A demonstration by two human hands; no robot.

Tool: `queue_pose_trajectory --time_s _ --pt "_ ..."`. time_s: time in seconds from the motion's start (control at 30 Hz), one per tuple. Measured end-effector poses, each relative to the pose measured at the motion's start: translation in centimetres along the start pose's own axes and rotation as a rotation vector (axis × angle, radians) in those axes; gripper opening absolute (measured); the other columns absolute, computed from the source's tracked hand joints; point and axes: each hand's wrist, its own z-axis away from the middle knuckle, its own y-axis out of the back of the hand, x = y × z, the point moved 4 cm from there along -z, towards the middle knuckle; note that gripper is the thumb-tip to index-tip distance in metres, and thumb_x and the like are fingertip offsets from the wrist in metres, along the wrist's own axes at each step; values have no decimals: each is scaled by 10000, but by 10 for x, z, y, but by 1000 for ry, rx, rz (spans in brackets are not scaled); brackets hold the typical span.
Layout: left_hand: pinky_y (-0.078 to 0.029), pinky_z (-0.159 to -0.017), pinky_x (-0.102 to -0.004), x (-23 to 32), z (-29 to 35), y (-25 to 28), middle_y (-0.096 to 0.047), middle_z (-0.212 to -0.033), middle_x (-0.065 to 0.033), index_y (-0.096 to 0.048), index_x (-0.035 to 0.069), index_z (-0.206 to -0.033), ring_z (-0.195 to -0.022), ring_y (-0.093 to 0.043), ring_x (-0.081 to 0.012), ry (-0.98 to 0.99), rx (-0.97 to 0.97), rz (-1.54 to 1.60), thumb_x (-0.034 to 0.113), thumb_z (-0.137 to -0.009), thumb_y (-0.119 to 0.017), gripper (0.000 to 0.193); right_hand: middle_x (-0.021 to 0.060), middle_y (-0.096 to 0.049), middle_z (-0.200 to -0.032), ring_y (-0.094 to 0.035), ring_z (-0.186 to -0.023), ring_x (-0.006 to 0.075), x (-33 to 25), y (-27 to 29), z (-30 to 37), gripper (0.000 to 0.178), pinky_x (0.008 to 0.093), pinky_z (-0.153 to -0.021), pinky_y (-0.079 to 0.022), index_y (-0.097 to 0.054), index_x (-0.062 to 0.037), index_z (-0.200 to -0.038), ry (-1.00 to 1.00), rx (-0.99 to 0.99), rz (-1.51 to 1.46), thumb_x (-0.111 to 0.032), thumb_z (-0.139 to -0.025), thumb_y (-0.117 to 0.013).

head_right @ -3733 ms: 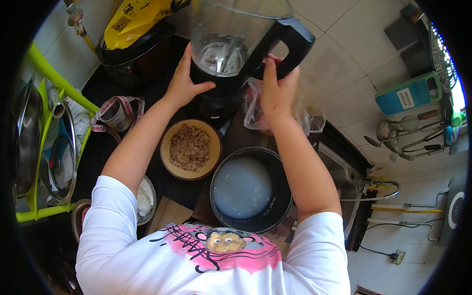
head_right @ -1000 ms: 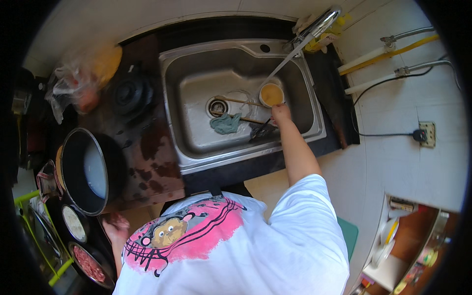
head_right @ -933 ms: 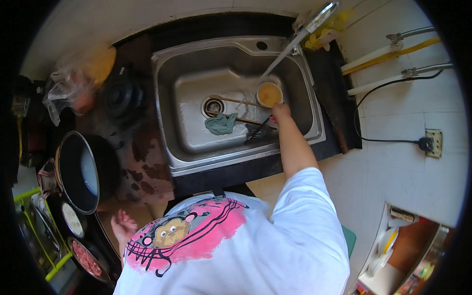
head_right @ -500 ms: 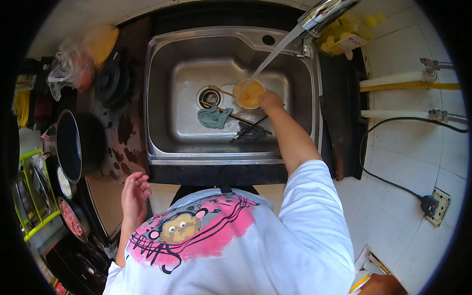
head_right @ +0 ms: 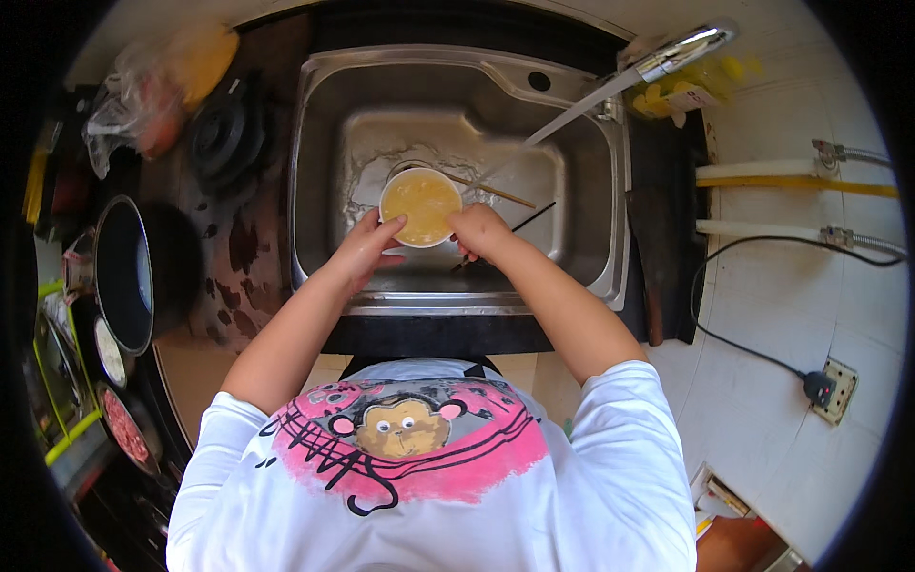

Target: The person washes a white bowl, chopsticks, a large black pot, and a small saucepan in a kitchen sink using a sponge and running water. They scrub the items thoroughly, rinse them, and place the clean bowl and chopsticks on a nearby shelf. The person also wipes the countertop and the sink area with a cloth.

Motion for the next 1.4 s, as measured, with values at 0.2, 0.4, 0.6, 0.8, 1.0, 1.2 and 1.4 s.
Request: queue_pose_trajectory --time_s 0.2,0.4,0.6,0.8,1.0,1.2,1.4 --pt "-492 -761 -366 23 -27 29 -443 -1219 -191 -271 36 -1332 -1086 -486 -301 -380 242 -382 41 -792 -464 572 50 -578 -670 -540 -548 122 9 -1 20 425 235 -466 -420 -545 -25 -903 70 -139 -165 -436 -899 -440" --pt "-399 -908 -385 92 9 28 -459 -1171 -216 -346 46 -1289 -1075 -461 -381 -902 583 -974 -61 -697 -501 621 26 -589 -736 -541 -635 89 50 39 39 314 236 -530 -433 -564 -41 -964 99 131 -156 -337 -884 -495" --pt "-418 -882 -427 117 58 21 -466 -1151 -217 -418 10 -1194 -1048 -475 -402 -1686 853 -1072 6 -693 -623 541 83 -640 -792 -616 -714 157 63 98 39 252 286 -642 -474 -588 -9 -965 383 356 -116 -231 -858 -533" --pt "-396 -935 -445 43 9 4 -392 -1268 -178 -302 40 -1296 -1128 -428 -389 -617 404 -152 -50 -724 -387 586 139 -622 -830 -614 -788 246 10 243 67 240 313 -703 -468 -598 -43 -966 750 1060 -118 -236 -829 -555" --pt "-491 -786 -529 51 48 -141 -392 -1247 -174 -279 64 -1292 -1072 -501 -362 -27 -29 271 30 -750 -386 553 170 -482 -1168 -441 -1103 326 -71 376 107 360 395 -917 -359 -521 -5 -1082 823 1549 -12 -260 -829 -545" --pt "-512 -752 -481 128 17 -261 -414 -1224 -176 -260 48 -1297 -1052 -513 -333 -121 -222 291 113 -831 -423 498 144 -520 -1145 -463 -1093 274 -102 467 72 410 385 -901 -373 -509 -3 -1068 643 799 -536 -313 -808 -577" --pt "-525 -714 -435 197 -29 -329 -403 -1252 -165 -175 85 -1355 -1036 -518 -313 -328 -211 299 215 -838 -514 631 82 -648 -927 -545 -903 156 -99 435 87 282 304 -847 -395 -514 -32 -993 797 711 -377 -278 -854 -523"
